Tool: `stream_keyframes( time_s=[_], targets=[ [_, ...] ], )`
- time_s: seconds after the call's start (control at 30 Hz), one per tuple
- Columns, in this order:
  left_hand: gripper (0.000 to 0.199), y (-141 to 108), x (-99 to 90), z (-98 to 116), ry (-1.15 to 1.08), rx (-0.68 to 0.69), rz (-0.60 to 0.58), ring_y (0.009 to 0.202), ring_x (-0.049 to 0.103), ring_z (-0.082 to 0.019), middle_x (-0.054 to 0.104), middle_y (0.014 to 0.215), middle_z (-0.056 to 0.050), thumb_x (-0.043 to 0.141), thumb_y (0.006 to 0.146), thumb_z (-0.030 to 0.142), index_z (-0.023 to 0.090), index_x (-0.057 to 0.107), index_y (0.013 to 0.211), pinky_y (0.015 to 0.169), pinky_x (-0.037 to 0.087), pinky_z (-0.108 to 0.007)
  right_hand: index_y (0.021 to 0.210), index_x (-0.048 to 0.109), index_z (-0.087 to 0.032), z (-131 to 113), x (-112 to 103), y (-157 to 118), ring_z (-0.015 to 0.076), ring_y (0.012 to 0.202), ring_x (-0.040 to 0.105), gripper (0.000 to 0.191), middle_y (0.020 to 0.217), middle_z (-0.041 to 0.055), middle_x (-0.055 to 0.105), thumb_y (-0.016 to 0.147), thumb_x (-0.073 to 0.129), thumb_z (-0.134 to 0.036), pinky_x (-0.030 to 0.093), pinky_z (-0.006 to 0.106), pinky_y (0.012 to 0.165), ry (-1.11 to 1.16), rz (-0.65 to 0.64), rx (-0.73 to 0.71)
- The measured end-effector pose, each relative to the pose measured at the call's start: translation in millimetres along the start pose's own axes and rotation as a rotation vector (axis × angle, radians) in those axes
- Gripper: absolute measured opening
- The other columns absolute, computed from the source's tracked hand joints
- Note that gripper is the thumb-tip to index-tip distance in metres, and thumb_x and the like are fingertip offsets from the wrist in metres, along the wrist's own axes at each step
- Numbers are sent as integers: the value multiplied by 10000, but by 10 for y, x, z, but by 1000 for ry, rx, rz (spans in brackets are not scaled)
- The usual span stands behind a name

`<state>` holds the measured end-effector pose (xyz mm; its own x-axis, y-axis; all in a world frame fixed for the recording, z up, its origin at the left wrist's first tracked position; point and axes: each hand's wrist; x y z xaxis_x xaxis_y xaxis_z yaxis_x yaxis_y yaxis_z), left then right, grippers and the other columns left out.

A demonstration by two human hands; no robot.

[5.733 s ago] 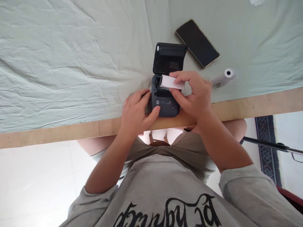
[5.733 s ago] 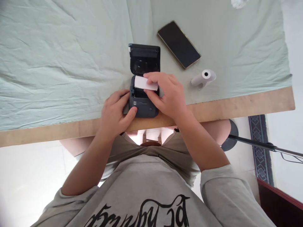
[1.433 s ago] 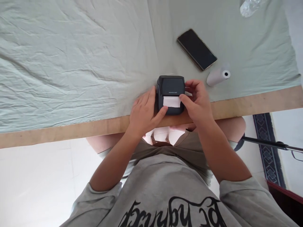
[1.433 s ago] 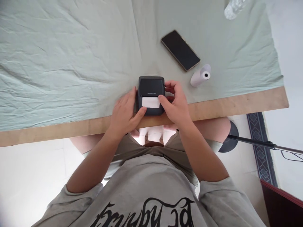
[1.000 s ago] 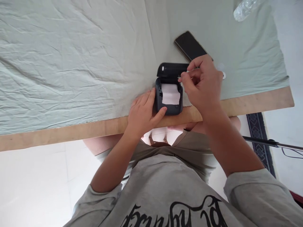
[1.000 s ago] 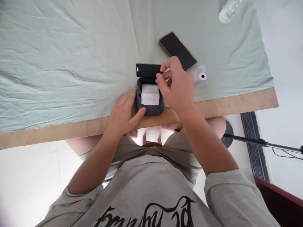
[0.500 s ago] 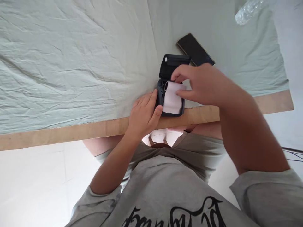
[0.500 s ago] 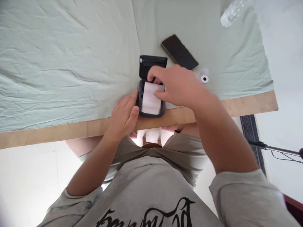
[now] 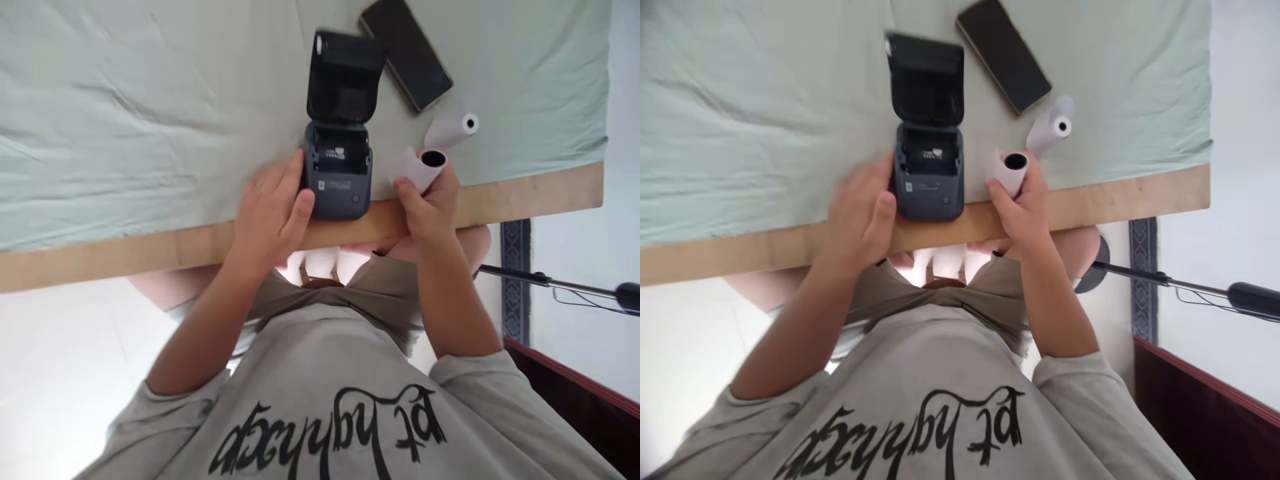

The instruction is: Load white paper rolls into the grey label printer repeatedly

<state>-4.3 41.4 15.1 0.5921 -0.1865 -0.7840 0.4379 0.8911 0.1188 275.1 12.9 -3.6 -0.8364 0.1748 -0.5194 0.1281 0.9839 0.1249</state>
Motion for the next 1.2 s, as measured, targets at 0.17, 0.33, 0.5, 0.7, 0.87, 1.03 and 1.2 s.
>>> stream_keyframes(
  time_s=[0.17,0.33,0.5,0.7,0.87,1.03,1.2],
  targets=[
    [1110,-13,-7,83,11,1,13,1383,578,-391,627,1463,-227,-86,1003,759,-20,427,1605,1152,429,-539,997,542,-303,-153,67,-1,246,996,610,154,981,30,586,944,612,-430,540,482,953,-212,21,-165],
    [1104,-34,-2,104,4,0,14,1395,571,-365,645,1398,-217,-81,1007,764,-18,401,1621,1174,405,-497,950,521,-268,-132,92,-21,209,898,561,187,920,26,540,868,652,-374,505,422,900,-191,130,-245],
    [1084,-16,10,49,38,29,1,1412,563,-370,619,1439,-205,-104,1026,748,-9,385,1628,1168,413,-507,934,520,-248,-129,114,-16,187,875,545,200,891,3,500,865,652,-381,485,398,884,-174,146,-242],
    [1091,-15,15,38,43,39,-4,1412,560,-362,605,1437,-194,-127,1019,748,-8,370,1630,1179,396,-508,951,509,-254,-63,91,-13,169,860,535,219,882,-16,504,899,642,-419,486,374,845,-209,109,-299],
    [1091,-10,18,17,46,62,-21,1419,548,-370,598,1429,-214,-123,1018,749,-18,347,1635,1176,389,-516,977,577,-249,-146,71,-30,200,876,598,297,890,10,580,900,671,-521,500,393,855,-221,36,-276],
    [1094,0,22,24,44,56,-16,1429,545,-363,602,1445,-206,-115,1007,769,10,345,1647,1176,389,-502,965,564,-264,-233,95,-54,228,874,577,450,910,32,576,881,666,-694,489,417,897,-191,48,-219],
    [1145,3,10,49,46,37,-29,1409,553,-382,610,1414,-221,-143,971,785,-5,336,1648,1173,387,-501,959,598,-240,-188,90,-62,216,844,570,437,884,32,576,872,727,-648,464,395,859,-105,38,-267]
  ],
)
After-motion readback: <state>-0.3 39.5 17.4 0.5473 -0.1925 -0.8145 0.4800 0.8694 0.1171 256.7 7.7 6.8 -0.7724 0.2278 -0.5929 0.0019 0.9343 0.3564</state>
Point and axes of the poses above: each hand's wrist, its own y-axis towards the middle knuckle, its own x-axis out of the palm, z = x × y
